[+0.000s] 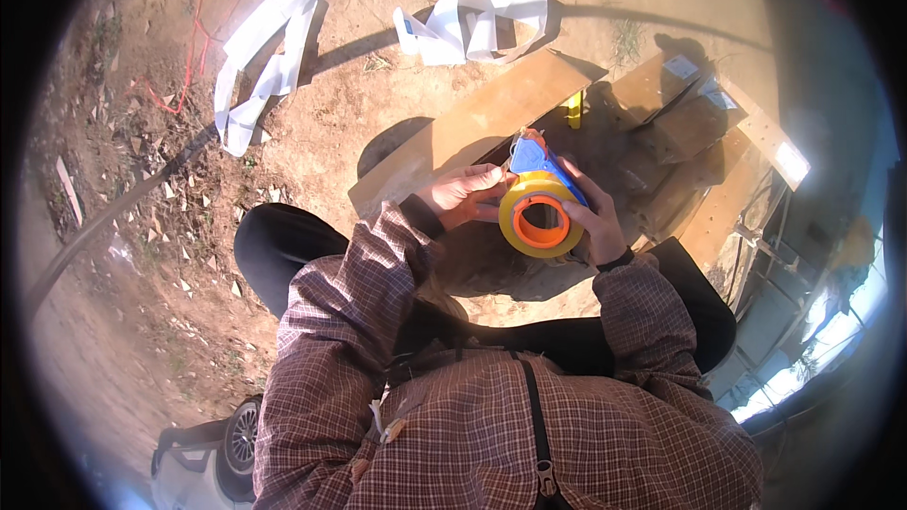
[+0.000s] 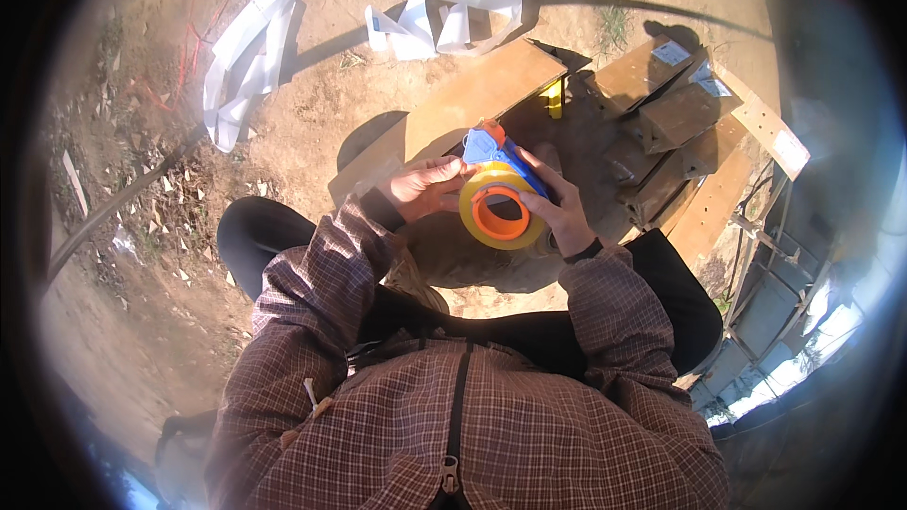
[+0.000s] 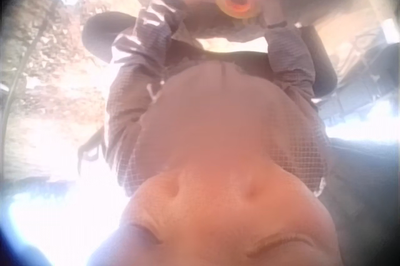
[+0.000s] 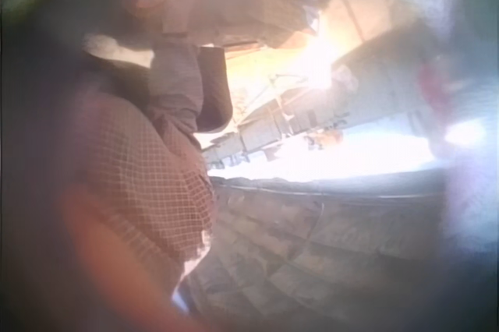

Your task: The person sits on the ground and assembles cardboard pieces by cutting them with a utility knife and securing them with tape. The person handles cardboard, tape, and a utility knife to create a structured assembly.

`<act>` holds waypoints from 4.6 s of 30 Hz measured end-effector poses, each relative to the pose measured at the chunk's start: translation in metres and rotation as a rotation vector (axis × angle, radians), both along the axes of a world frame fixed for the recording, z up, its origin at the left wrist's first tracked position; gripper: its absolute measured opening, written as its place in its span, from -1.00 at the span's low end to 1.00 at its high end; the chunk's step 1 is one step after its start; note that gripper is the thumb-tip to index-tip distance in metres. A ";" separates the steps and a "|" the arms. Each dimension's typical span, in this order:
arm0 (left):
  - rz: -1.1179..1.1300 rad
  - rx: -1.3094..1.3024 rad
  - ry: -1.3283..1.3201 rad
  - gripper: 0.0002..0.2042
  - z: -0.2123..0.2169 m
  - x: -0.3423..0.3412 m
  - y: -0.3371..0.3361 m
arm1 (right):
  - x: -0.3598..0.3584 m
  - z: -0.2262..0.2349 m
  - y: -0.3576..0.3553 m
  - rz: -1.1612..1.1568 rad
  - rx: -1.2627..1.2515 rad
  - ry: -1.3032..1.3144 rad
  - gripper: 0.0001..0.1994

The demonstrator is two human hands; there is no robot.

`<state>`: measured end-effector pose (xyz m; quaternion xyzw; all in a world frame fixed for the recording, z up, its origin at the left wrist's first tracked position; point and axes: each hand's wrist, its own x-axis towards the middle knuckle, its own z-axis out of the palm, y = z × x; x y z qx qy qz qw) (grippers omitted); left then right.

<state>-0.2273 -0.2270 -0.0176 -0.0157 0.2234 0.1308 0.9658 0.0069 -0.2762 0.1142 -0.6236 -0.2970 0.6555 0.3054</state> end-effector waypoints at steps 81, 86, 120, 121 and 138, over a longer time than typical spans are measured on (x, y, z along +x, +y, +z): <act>-0.517 1.325 1.154 0.15 -0.063 -0.098 0.080 | -0.107 -0.016 0.003 0.704 -0.021 -1.055 -0.33; -0.548 1.317 1.124 0.10 -0.041 -0.081 0.085 | -0.086 -0.091 -0.026 0.619 0.146 -1.134 -0.35; -0.323 1.681 1.793 -0.23 -0.087 0.128 0.010 | 0.072 -0.007 0.058 0.947 -0.001 -1.088 -0.49; -0.401 1.643 1.699 -0.25 -0.077 0.137 0.016 | 0.082 -0.020 0.045 0.926 -0.009 -1.126 -0.47; -0.587 1.479 0.892 -0.31 -0.058 0.113 0.216 | 0.073 -0.084 -0.013 0.596 0.144 -1.013 -0.36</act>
